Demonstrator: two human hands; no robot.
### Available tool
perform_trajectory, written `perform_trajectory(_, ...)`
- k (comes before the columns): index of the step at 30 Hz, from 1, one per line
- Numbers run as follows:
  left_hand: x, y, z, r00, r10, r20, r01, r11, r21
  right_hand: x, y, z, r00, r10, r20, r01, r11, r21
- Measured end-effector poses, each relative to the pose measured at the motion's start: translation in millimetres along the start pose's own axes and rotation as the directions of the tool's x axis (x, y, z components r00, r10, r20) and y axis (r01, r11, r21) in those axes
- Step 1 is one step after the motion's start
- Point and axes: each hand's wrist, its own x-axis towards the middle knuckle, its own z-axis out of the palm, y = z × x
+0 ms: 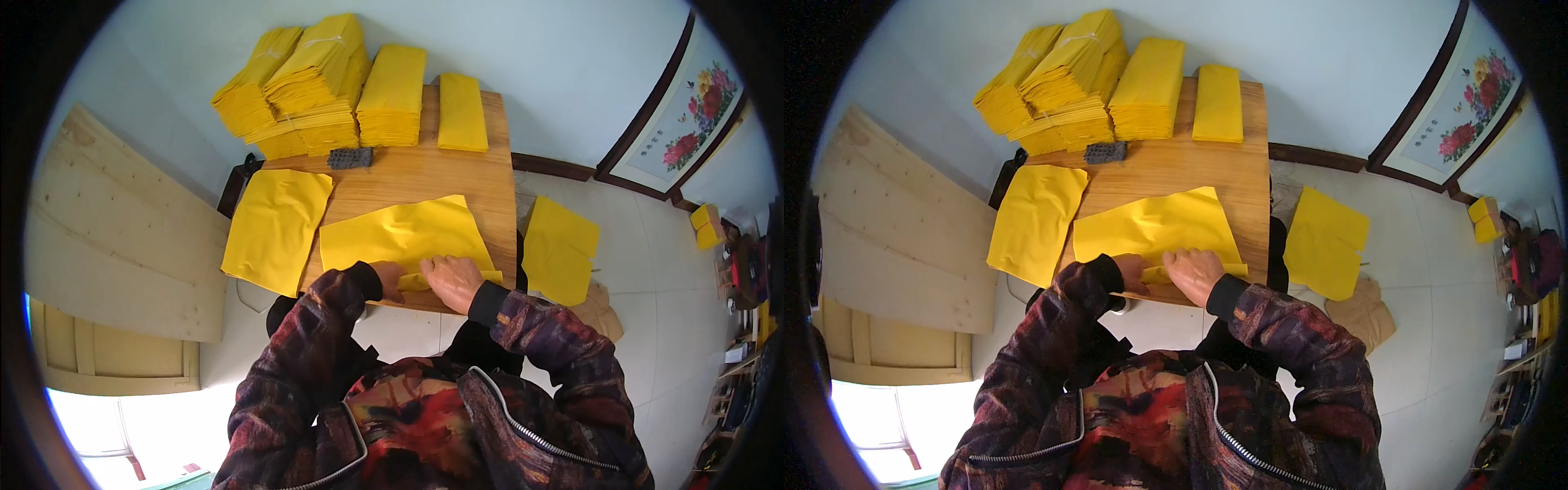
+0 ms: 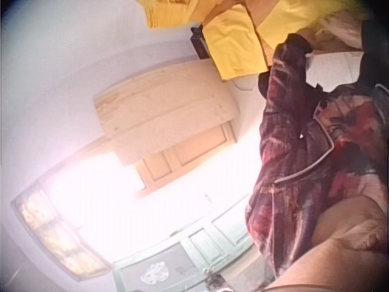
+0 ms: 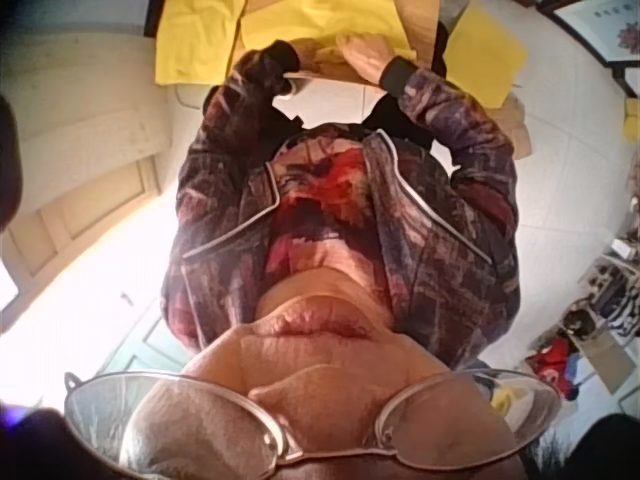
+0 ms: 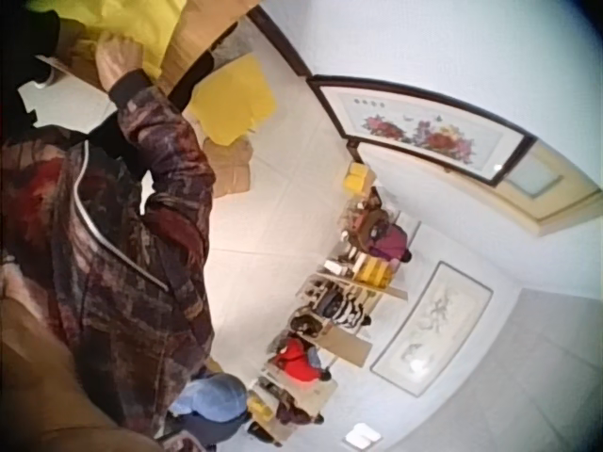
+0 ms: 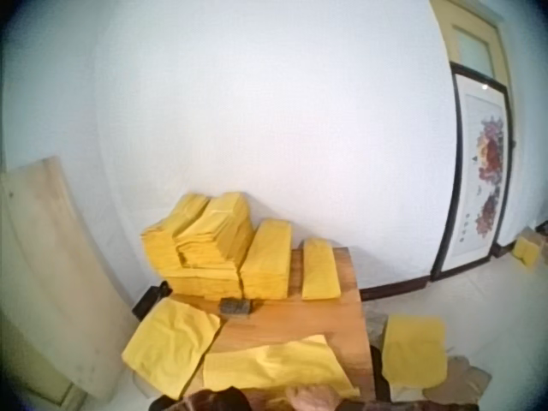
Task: The person folds yellow fabric sheets on a wooden table. They smooth each sheet, fold it in half, and place it into a growing stack. The person repeats this process for multiple sheets throughout the clip.
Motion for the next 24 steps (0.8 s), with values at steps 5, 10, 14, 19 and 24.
perform_trajectory(5, -9.0, 5.2, 9.9, 0.927, -0.002, -0.376, 0.090, 0.972, 0.218, 12.6, 25.3, -13.0, 0.963, -0.082, 0.256, -0.035, 0.905, 0.424)
perform_trajectory(10, -6.8, 2.4, 16.1, 0.944, -0.191, -0.270, 0.214, 0.975, 0.058, -2.2, 16.0, -8.7, 0.992, -0.082, 0.097, 0.075, 0.994, 0.075)
perform_trajectory(14, -3.2, -10.8, 3.9, 0.987, 0.064, -0.151, -0.057, 0.997, 0.048, -1.3, 7.6, -1.9, 1.000, 0.004, 0.025, -0.004, 1.000, -0.010)
perform_trajectory(19, -6.3, 13.1, 19.5, 0.844, 0.202, -0.496, 0.004, 0.923, 0.384, 17.9, 27.0, -16.1, 0.886, -0.188, 0.423, -0.078, 0.840, 0.538)
perform_trajectory(24, -4.9, 7.6, 0.4, 0.979, 0.016, -0.201, 0.006, 0.994, 0.108, -5.8, 0.1, -8.7, 0.998, -0.020, -0.057, 0.014, 0.996, -0.092)
